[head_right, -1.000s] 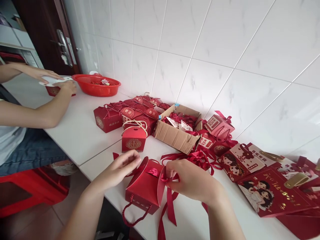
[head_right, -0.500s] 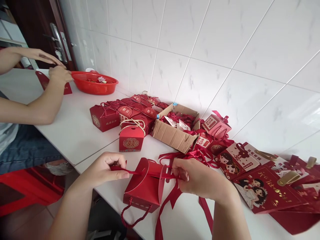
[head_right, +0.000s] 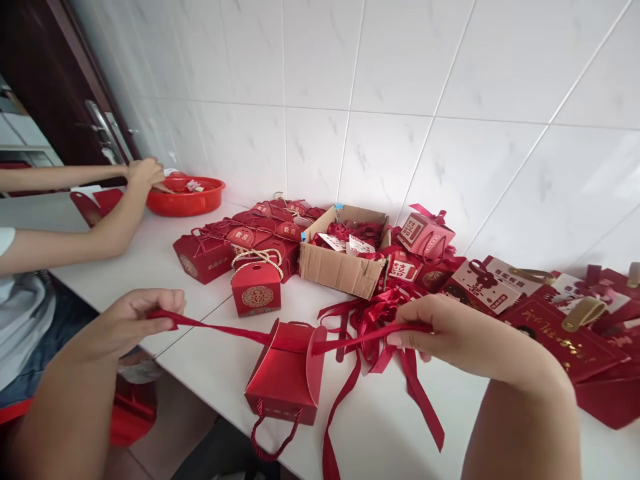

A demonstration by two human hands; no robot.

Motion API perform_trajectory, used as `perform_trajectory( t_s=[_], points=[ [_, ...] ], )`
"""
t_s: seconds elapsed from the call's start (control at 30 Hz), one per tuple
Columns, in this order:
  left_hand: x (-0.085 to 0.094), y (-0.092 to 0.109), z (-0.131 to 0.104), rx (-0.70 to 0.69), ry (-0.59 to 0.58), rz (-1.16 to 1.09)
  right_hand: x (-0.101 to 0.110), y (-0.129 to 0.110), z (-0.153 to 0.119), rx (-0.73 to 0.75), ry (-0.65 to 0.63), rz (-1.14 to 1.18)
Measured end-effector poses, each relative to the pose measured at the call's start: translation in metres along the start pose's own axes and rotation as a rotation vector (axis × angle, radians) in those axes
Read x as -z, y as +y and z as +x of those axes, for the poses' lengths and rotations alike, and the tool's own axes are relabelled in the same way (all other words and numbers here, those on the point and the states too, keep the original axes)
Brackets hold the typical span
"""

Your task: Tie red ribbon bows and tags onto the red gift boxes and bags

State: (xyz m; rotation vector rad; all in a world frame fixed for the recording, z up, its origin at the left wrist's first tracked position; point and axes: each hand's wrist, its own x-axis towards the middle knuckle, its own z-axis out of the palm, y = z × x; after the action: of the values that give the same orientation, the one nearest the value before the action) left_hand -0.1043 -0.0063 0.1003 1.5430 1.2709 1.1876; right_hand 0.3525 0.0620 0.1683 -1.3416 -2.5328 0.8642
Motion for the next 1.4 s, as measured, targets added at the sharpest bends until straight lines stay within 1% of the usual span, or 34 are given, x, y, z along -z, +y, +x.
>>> perform_trajectory(
  t_s=[0.1, 0.2, 0.3, 0.37, 0.47, 0.53, 0.57, 0.63, 0.67, 0.73, 0.8, 0.83, 0.9, 0.93, 1.0, 1.1, 1.2, 1.33, 1.4],
  points=[
    [0.013, -0.002, 0.01, -0.064, -0.065, -0.081, 0.008, 0.002, -0.008, 0.045, 0.019, 0.057],
    [0.018, 0.009, 0.019, -0.078, -0.095, -0.068, 0.014, -0.002, -0.012, 0.18, 0.193, 0.079],
    [0.021, 0.024, 0.029, -0.196, -0.047, -0.11, 0.016, -0.005, -0.011, 0.294, 0.333, 0.163],
    [0.025, 0.035, 0.038, -0.288, 0.013, -0.164, 0.013, -0.004, -0.006, 0.369, 0.403, 0.305],
    [0.027, 0.056, 0.053, -0.353, 0.067, -0.225, 0.007, -0.003, 0.006, 0.464, 0.467, 0.633],
    [0.018, 0.076, 0.064, -0.35, 0.087, -0.279, 0.003, -0.005, 0.014, 0.495, 0.47, 0.843],
    [0.009, 0.088, 0.071, -0.333, 0.098, -0.312, 0.002, -0.007, 0.017, 0.497, 0.468, 0.923],
    [-0.016, 0.111, 0.084, -0.254, 0.098, -0.361, 0.001, -0.012, 0.022, 0.495, 0.475, 1.038],
    [-0.032, 0.122, 0.092, -0.257, 0.012, -0.404, 0.001, -0.015, 0.023, 0.495, 0.48, 1.071],
    [-0.066, 0.14, 0.105, -0.324, -0.132, -0.513, 0.001, -0.021, 0.025, 0.502, 0.488, 1.1],
    [-0.097, 0.151, 0.116, -0.361, -0.227, -0.614, 0.0, -0.027, 0.025, 0.505, 0.494, 1.123],
    [-0.11, 0.155, 0.12, -0.371, -0.261, -0.644, -0.001, -0.03, 0.025, 0.496, 0.496, 1.134],
    [-0.127, 0.158, 0.124, -0.41, -0.302, -0.609, -0.002, -0.035, 0.024, 0.472, 0.503, 1.149],
    [-0.132, 0.158, 0.125, -0.434, -0.298, -0.563, -0.002, -0.038, 0.023, 0.462, 0.511, 1.154],
    [-0.135, 0.157, 0.124, -0.49, -0.232, -0.47, -0.003, -0.041, 0.023, 0.45, 0.538, 1.16],
    [-0.131, 0.15, 0.124, -0.568, -0.074, -0.39, -0.003, -0.041, 0.024, 0.418, 0.59, 1.134],
    [-0.125, 0.142, 0.128, -0.569, 0.024, -0.338, -0.005, -0.039, 0.025, 0.359, 0.684, 1.036],
    [-0.122, 0.136, 0.133, -0.561, 0.068, -0.357, -0.012, -0.038, 0.025, 0.302, 0.885, 0.903],
    [-0.123, 0.136, 0.131, -0.56, 0.058, -0.366, -0.014, -0.041, 0.025, 0.274, 0.941, 0.863]
  ],
)
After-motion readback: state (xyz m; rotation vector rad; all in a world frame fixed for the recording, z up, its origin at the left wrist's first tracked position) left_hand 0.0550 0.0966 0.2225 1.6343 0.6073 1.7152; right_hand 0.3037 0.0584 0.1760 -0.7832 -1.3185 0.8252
